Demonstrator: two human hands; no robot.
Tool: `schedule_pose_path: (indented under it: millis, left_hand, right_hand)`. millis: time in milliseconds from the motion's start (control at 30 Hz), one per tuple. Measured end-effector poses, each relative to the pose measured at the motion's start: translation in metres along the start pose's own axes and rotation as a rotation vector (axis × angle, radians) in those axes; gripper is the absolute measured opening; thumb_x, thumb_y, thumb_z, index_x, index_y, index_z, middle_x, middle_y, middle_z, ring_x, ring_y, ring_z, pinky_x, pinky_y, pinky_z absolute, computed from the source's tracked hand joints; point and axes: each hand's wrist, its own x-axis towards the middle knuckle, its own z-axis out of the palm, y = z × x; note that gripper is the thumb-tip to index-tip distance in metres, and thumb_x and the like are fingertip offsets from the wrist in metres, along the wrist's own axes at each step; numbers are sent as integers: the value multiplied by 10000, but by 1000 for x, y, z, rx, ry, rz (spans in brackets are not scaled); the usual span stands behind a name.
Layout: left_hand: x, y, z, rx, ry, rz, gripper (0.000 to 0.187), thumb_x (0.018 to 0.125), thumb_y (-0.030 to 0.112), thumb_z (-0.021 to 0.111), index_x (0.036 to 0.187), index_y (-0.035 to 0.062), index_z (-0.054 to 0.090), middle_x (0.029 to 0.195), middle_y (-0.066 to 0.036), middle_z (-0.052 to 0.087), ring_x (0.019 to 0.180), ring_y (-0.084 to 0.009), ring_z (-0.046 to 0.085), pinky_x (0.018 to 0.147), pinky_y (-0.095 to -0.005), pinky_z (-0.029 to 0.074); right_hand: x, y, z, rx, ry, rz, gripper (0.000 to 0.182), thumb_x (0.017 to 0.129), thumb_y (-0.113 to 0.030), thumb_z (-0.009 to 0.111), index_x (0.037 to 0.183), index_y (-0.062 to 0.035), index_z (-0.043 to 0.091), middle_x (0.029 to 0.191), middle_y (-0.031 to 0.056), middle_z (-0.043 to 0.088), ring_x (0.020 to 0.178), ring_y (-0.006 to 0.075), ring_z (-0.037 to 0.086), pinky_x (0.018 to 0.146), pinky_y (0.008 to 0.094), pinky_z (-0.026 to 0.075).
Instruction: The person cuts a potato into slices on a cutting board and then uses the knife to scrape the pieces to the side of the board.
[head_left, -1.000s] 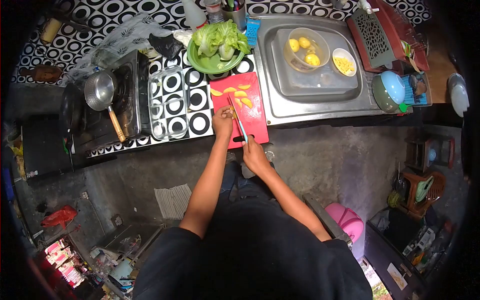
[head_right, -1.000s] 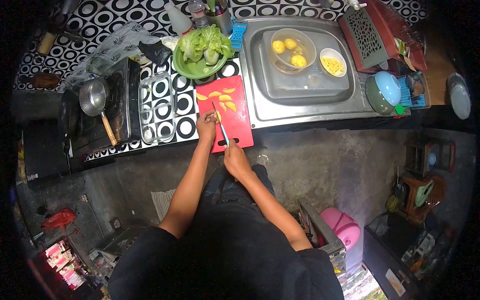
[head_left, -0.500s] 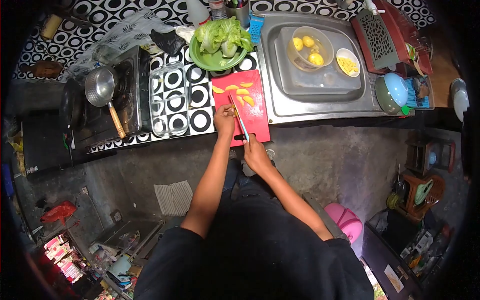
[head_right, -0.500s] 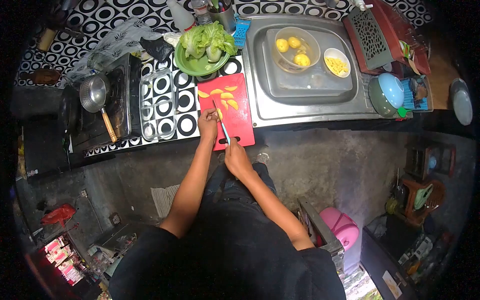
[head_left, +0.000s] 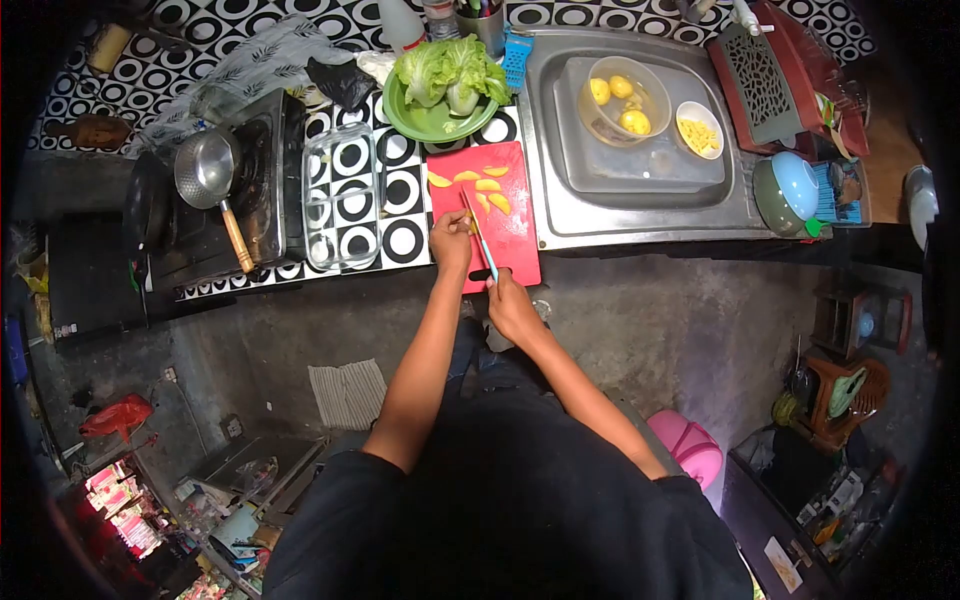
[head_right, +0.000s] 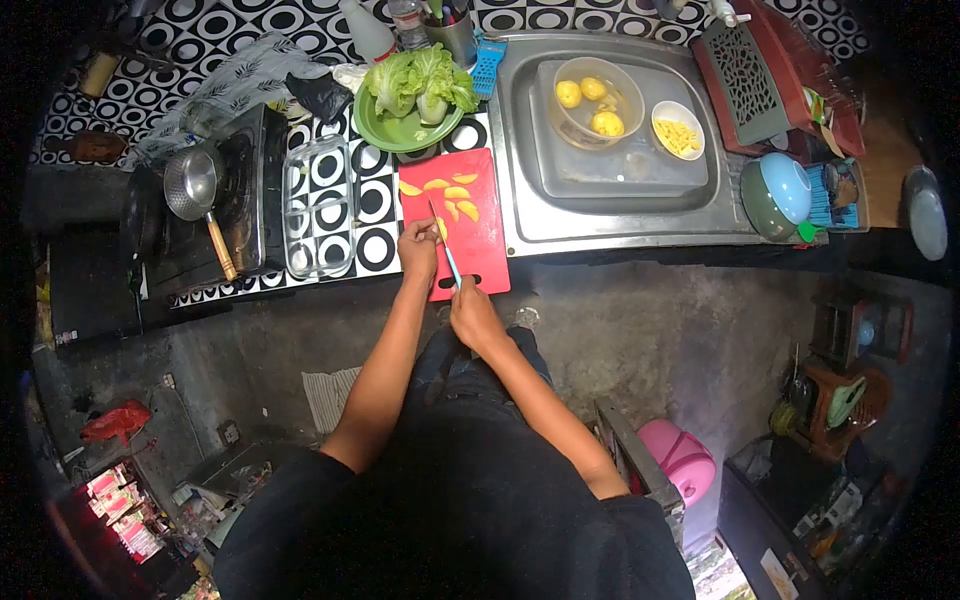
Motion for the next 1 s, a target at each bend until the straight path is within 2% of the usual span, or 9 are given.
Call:
schedule_pose_path:
  millis: [300, 400, 1000]
  left_hand:
    - [6, -14, 2, 88, 57, 51, 157, 897, 49, 708, 1048, 13, 733, 856, -105, 752, 748, -155, 696, 712, -295, 536]
    - [7, -14, 2, 114, 55, 25, 151, 897, 51, 708, 1041, 13, 735, 856, -107, 752, 753, -159, 698, 719, -298, 537]
    - [8, -9, 0, 86, 8, 1, 134, 901, 46, 700, 1027, 16, 735, 864, -99, 752, 745, -150, 691, 705, -297, 537]
  right_hand:
    - [3, 0, 1, 2, 30, 11, 267, 1048, -173, 483, 975, 77, 424, 837, 375, 578, 862, 561, 584, 749, 568, 435]
    - [5, -1, 0, -4, -1, 1, 275, 1052, -176, 453, 1008, 94, 437, 881, 411, 602, 909, 574, 597, 775, 600, 444]
    - [17, -8, -1, -12, -13, 56, 281, 1050, -188, 466, 1021, 90, 438, 888, 412, 602, 920, 589, 588, 801, 605, 435]
